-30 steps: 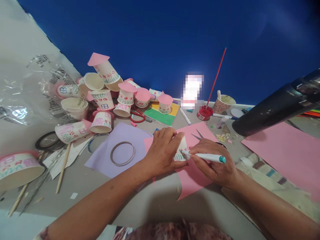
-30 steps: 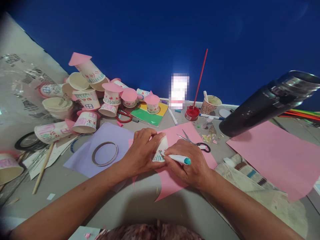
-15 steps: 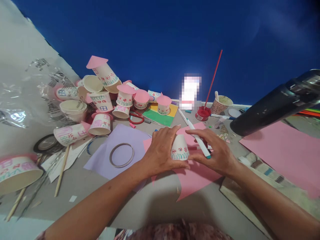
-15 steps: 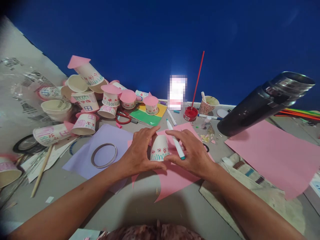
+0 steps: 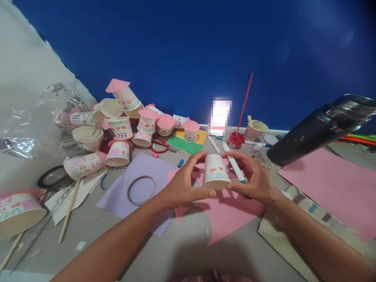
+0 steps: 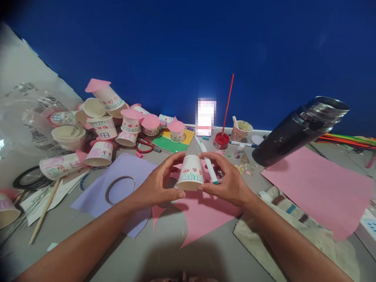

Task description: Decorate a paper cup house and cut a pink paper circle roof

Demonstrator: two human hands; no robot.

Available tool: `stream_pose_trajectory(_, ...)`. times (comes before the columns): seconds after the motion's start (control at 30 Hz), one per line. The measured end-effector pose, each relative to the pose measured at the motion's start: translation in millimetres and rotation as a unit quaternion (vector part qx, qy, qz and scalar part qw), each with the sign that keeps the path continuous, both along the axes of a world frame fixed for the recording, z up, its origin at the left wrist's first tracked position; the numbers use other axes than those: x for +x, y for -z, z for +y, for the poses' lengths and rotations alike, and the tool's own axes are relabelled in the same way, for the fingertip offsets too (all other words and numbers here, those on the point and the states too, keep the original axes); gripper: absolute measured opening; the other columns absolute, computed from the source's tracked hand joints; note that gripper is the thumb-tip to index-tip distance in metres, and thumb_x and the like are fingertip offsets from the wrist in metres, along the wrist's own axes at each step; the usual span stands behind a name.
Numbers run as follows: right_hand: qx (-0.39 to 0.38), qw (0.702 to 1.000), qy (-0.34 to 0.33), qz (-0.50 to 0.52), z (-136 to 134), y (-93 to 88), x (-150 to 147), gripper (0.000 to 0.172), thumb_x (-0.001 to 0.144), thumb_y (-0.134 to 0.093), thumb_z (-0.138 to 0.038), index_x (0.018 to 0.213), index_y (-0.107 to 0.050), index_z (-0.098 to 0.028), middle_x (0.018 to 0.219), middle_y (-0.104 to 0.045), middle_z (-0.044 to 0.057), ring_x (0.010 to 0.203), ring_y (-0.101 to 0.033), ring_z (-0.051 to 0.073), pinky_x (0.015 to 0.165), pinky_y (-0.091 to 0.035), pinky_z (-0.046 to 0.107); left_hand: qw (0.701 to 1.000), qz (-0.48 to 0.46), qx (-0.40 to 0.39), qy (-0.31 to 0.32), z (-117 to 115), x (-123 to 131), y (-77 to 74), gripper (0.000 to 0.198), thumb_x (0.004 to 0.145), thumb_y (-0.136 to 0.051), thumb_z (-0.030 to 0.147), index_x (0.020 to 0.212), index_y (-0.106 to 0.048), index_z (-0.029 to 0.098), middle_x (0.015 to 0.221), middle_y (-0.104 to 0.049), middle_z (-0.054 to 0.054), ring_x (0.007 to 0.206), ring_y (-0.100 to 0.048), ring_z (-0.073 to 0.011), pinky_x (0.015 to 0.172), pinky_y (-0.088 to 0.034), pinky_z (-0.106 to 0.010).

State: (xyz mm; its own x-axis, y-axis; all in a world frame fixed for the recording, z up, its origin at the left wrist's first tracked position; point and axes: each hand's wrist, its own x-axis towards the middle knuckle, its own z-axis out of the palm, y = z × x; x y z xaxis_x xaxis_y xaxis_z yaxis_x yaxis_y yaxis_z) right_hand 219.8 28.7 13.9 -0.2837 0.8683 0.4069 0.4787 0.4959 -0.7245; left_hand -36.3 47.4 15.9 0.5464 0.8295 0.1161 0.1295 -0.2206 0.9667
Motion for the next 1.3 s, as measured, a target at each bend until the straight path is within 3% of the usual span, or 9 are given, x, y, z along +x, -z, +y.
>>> stream_pose_trajectory(0.1, -0.035, 0.998, -0.016, 0.059, 2.5, 4.9, 2.0, 0.072, 0.082, -0.086, -0.052, 0.143, -0.057, -0.025, 0.139, -0.068, 0.017, 0.111, -0.072, 0.029, 0.083, -0.064, 0.039, 0.998, -0.051, -0.027, 0.028, 5.7, -0.5, 0.2, 0.077, 0.079, -0.083, 0.038, 0.147, -0.050, 0.028, 0.150, -0.058, -0.015, 0.129, -0.063, -0.0332, 0.104, -0.055, -0.052)
stream_pose_trajectory(0.2, -0.029, 0.995, -0.022, 0.088, 1.1, 5.4, 0.6, 0.083, 0.079, -0.088, -0.053, 0.149, -0.052, -0.025, 0.146, -0.065, 0.018, 0.115, -0.072, 0.029, 0.089, -0.064, 0.041, 0.999, 0.002, 0.031, -0.023, 6.4, 1.2, 0.3, 0.072, 0.075, -0.080, 0.026, 0.142, -0.053, 0.027, 0.146, -0.058, -0.014, 0.128, -0.062, -0.0319, 0.103, -0.055, -0.051)
stream_pose_trajectory(0.27, 0.017, 0.995, 0.016, 0.097, -2.6, 1.9, -1.4, 0.067, 0.085, -0.085, -0.044, 0.144, -0.058, -0.024, 0.134, -0.073, 0.015, 0.107, -0.075, 0.027, 0.089, -0.064, 0.041, 0.988, 0.065, 0.114, -0.077, 4.7, 2.6, 0.6, 0.068, 0.075, -0.076, 0.019, 0.139, -0.053, 0.026, 0.144, -0.056, -0.013, 0.133, -0.057, -0.0316, 0.108, -0.052, -0.051)
stream_pose_trajectory(0.37, 0.103, 0.987, 0.079, 0.097, -9.7, -7.3, -4.8, 0.022, 0.100, -0.068, -0.027, 0.121, -0.073, -0.023, 0.096, -0.082, 0.008, 0.088, -0.078, 0.024, 0.081, -0.064, 0.039, 0.970, 0.099, 0.200, -0.099, 2.7, 4.2, 2.2, 0.062, 0.079, -0.072, 0.018, 0.137, -0.050, 0.023, 0.139, -0.055, -0.014, 0.133, -0.054, -0.0301, 0.111, -0.049, -0.051)
stream_pose_trajectory(0.43, 0.154, 0.983, 0.066, 0.080, -13.5, -14.1, -7.6, 0.016, 0.100, -0.065, -0.021, 0.111, -0.076, -0.023, 0.088, -0.081, 0.007, 0.082, -0.077, 0.024, 0.076, -0.062, 0.039, 0.965, 0.103, 0.222, -0.096, 2.8, 4.9, 3.8, 0.059, 0.081, -0.071, 0.019, 0.136, -0.049, 0.022, 0.136, -0.055, -0.014, 0.131, -0.054, -0.0296, 0.111, -0.049, -0.050)
stream_pose_trajectory(0.53, 0.213, 0.976, 0.010, 0.032, -16.3, -21.1, -13.3, 0.017, 0.097, -0.066, -0.014, 0.106, -0.075, -0.024, 0.086, -0.081, 0.006, 0.071, -0.074, 0.022, 0.063, -0.058, 0.036, 0.960, 0.108, 0.239, -0.094, 3.8, 5.6, 6.0, 0.059, 0.081, -0.071, 0.018, 0.135, -0.049, 0.021, 0.132, -0.057, -0.013, 0.127, -0.055, -0.0295, 0.108, -0.050, -0.048)
stream_pose_trajectory(0.63, 0.222, 0.975, 0.000, 0.007, -16.8, -21.6, -18.5, 0.018, 0.097, -0.063, -0.011, 0.105, -0.071, -0.025, 0.079, -0.078, 0.004, 0.063, -0.068, 0.020, 0.056, -0.051, 0.034, 0.957, 0.111, 0.249, -0.094, 3.7, 6.1, 7.1, 0.062, 0.078, -0.070, 0.015, 0.135, -0.049, 0.022, 0.130, -0.057, -0.012, 0.125, -0.055, -0.0303, 0.107, -0.050, -0.049)
stream_pose_trajectory(1.1, 0.239, 0.970, -0.029, -0.043, -13.2, -16.2, -18.9, 0.016, 0.097, -0.060, -0.008, 0.105, -0.068, -0.020, 0.084, -0.079, 0.008, 0.072, -0.071, 0.021, 0.069, -0.055, 0.037, 0.941, 0.147, 0.292, -0.092, -0.2, 7.4, 11.4, 0.062, 0.078, -0.070, 0.015, 0.136, -0.048, 0.024, 0.130, -0.058, -0.011, 0.123, -0.055, -0.0308, 0.104, -0.047, -0.048)
stream_pose_trajectory(1.3, 0.235, 0.970, -0.032, -0.051, -13.3, -17.4, -19.3, 0.016, 0.096, -0.061, -0.008, 0.104, -0.070, -0.020, 0.084, -0.080, 0.008, 0.068, -0.069, 0.020, 0.065, -0.055, 0.034, 0.939, 0.151, 0.298, -0.086, -0.2, 6.9, 13.5, 0.066, 0.078, -0.070, 0.015, 0.138, -0.046, 0.025, 0.132, -0.057, -0.011, 0.125, -0.055, -0.0319, 0.104, -0.046, -0.049)
